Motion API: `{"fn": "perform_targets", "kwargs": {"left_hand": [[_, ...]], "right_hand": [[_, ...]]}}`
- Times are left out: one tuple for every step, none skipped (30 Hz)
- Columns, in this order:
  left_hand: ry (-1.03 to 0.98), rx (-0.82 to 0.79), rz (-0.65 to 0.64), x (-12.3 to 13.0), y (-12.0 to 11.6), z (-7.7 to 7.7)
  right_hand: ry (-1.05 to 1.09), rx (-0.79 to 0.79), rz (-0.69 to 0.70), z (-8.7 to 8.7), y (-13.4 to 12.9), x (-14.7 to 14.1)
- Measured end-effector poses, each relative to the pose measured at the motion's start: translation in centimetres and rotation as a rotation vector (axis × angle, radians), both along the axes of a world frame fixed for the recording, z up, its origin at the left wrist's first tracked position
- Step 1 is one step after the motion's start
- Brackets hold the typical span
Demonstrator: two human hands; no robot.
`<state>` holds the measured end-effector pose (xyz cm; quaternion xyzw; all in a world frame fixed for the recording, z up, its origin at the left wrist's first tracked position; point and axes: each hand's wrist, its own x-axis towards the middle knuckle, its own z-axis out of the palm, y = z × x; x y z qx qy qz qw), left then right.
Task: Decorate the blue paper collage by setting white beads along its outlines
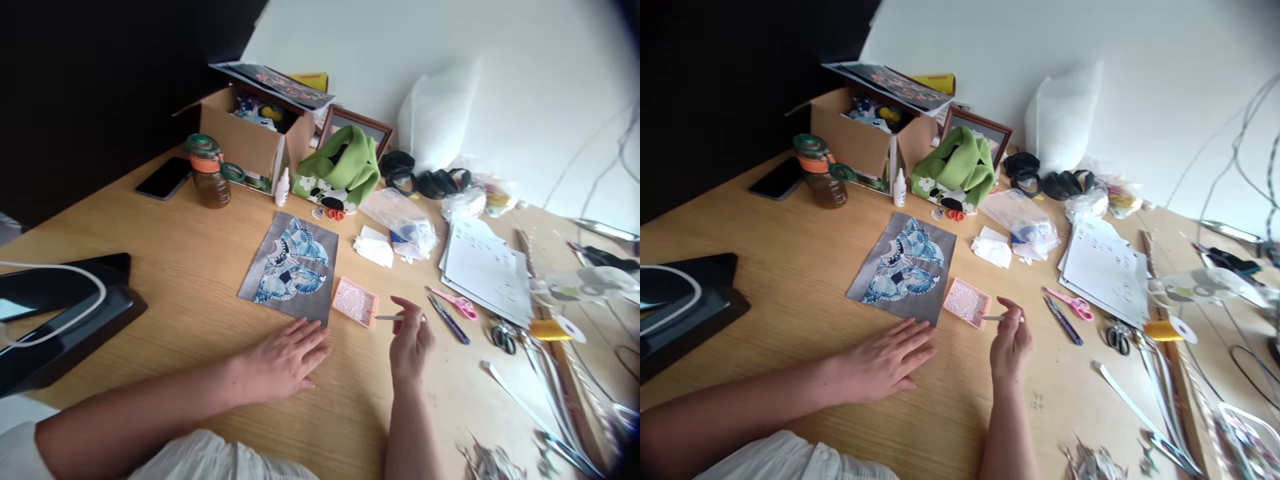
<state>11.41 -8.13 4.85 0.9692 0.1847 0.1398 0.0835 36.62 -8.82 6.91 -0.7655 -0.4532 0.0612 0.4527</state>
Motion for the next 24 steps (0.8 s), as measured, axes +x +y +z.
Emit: {"fn": "perform_targets", "kwargs": {"left_hand": [[-0.013, -0.008, -0.003, 0.1, 0.0, -0.2], [-0.027, -0.019, -0.005, 0.2, 0.0, -0.3], [-0.04, -0.032, -0.003, 0.3, 0.0, -0.4], [-0.055, -0.045, 0.002, 0.4, 0.0, -0.5], [-0.07, -0.056, 0.005, 0.4, 0.0, -0.5], [-0.088, -0.062, 0.008, 0.4, 0.0, -0.5], [-0.105, -0.063, 0.012, 0.4, 0.0, -0.4], [-0.12, -0.059, 0.016, 0.3, 0.1, -0.3], [-0.134, -0.05, 0.025, 0.3, 0.2, -0.3], [-0.149, -0.037, 0.037, 0.2, 0.3, -0.2], [-0.162, -0.023, 0.052, 0.1, 0.4, -0.1], [-0.174, -0.011, 0.069, 0.0, 0.6, 0.0], [-0.186, -0.001, 0.087, -0.1, 0.7, 0.0], [-0.195, 0.002, 0.102, -0.2, 0.8, 0.0], [-0.196, 0.001, 0.113, -0.3, 0.9, -0.1], [-0.191, -0.005, 0.118, -0.4, 0.9, -0.2], [-0.184, -0.013, 0.121, -0.4, 0.9, -0.3], [-0.176, -0.022, 0.12, -0.4, 0.9, -0.4], [-0.168, -0.032, 0.118, -0.4, 0.8, -0.6], [-0.166, -0.04, 0.12, -0.4, 0.8, -0.7], [-0.17, -0.044, 0.123, -0.3, 0.8, -0.8], [-0.171, -0.05, 0.123, -0.3, 0.7, -0.8], [-0.172, -0.055, 0.123, -0.3, 0.7, -0.9], [-0.173, -0.059, 0.123, -0.3, 0.6, -0.9]], "right_hand": [[0.033, -0.029, 0.015, -0.1, 0.0, 0.0], [0.064, -0.049, 0.033, -0.3, -0.1, 0.0], [0.088, -0.064, 0.051, -0.5, -0.1, 0.0], [0.104, -0.078, 0.065, -0.6, 0.0, 0.0], [0.114, -0.092, 0.073, -0.8, 0.0, -0.1], [0.122, -0.108, 0.075, -0.9, 0.0, -0.2], [0.129, -0.122, 0.077, -0.9, 0.1, -0.3], [0.134, -0.13, 0.08, -1.0, 0.1, -0.3], [0.14, -0.132, 0.089, -1.0, 0.2, -0.4], [0.149, -0.13, 0.103, -1.1, 0.2, -0.5], [0.16, -0.125, 0.117, -1.1, 0.3, -0.6], [0.168, -0.122, 0.128, -1.2, 0.3, -0.6], [0.169, -0.122, 0.13, -1.3, 0.4, -0.7], [0.163, -0.126, 0.124, -1.5, 0.5, -0.7], [0.15, -0.132, 0.115, -1.7, 0.5, -0.8], [0.131, -0.137, 0.106, -1.9, 0.6, -0.9], [0.111, -0.14, 0.103, -2.0, 0.7, -0.9], [0.093, -0.142, 0.104, -2.2, 0.7, -1.0], [0.08, -0.141, 0.109, -2.4, 0.8, -1.1], [0.069, -0.139, 0.117, -2.5, 0.8, -1.1], [0.057, -0.135, 0.125, -2.6, 0.8, -1.2], [0.044, -0.132, 0.129, -2.6, 0.8, -1.3], [0.029, -0.128, 0.129, -2.6, 0.9, -1.4], [0.015, -0.124, 0.127, -2.6, 0.9, -1.4]]}}
